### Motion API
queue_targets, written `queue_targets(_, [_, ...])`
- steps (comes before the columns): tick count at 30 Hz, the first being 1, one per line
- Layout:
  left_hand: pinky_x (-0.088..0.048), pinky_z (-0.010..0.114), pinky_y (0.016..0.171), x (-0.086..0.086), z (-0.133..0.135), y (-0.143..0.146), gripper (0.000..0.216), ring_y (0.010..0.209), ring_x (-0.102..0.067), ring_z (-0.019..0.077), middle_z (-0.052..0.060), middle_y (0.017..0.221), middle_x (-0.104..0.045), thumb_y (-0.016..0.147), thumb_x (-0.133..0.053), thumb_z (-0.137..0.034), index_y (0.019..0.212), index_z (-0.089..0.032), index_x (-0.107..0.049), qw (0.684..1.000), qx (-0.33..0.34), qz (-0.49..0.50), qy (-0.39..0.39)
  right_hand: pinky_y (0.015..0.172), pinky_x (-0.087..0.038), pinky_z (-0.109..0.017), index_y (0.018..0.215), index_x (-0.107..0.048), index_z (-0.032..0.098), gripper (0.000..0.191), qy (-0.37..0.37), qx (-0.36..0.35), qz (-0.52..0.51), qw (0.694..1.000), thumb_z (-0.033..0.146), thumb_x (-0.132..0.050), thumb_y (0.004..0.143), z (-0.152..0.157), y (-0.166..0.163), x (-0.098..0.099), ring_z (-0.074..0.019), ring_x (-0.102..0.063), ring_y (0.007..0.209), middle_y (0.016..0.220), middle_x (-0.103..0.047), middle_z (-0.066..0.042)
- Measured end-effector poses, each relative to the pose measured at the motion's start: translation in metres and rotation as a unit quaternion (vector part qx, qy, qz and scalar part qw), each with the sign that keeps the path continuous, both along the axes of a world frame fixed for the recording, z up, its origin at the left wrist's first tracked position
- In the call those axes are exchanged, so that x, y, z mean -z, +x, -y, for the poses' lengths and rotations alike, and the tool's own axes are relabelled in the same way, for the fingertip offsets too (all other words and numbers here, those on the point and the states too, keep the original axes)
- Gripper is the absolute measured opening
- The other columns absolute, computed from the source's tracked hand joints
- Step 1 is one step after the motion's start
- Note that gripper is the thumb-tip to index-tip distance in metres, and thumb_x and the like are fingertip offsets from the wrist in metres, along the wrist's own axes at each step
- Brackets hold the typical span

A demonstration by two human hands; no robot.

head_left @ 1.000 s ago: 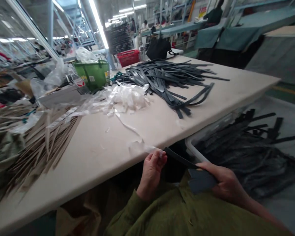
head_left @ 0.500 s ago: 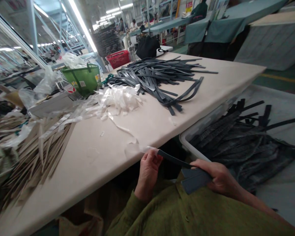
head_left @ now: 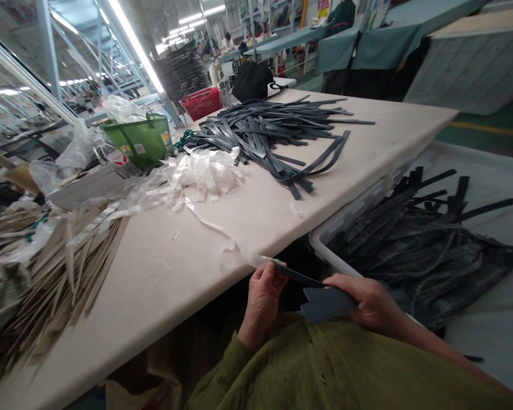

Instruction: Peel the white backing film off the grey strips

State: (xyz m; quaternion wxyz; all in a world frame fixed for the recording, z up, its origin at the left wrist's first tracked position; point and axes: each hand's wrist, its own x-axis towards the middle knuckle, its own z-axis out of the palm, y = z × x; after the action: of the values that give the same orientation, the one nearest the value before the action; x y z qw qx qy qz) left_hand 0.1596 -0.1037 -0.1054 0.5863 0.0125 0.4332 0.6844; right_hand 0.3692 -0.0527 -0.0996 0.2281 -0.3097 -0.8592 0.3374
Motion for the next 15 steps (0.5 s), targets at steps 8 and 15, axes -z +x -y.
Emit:
queue_targets(8, [-0.051, 0.026, 0.069, 0.001, -0.004, 0.008, 0.041, 0.066, -0.063, 0.0135, 0.002, 0.072, -0.070, 0.060, -0.091, -0.046, 0.080, -0.014, -0.076, 0.998, 0.035, -0.043, 0.005, 0.073, -0.057, -0.034, 0.106, -0.072, 0.022, 0.025, -0.096, -0.022, 0.025, 0.995, 0.031, -0.056, 0.090, -0.020, 0.002, -0.021, -0.0276, -0.073, 0.087, 0.097, -0.077, -0.008])
queue_targets(15, [-0.053, 0.028, 0.073, 0.006, -0.006, 0.022, 0.040, 0.069, -0.063, 0.0148, 0.005, 0.074, -0.070, 0.057, -0.093, -0.043, 0.075, -0.012, -0.076, 0.997, 0.072, -0.017, 0.014, 0.051, -0.049, -0.026, 0.068, -0.062, 0.023, 0.041, -0.115, -0.031, 0.091, 0.989, 0.048, -0.046, 0.096, -0.033, 0.025, -0.021, -0.0198, -0.062, 0.057, 0.063, -0.064, -0.002])
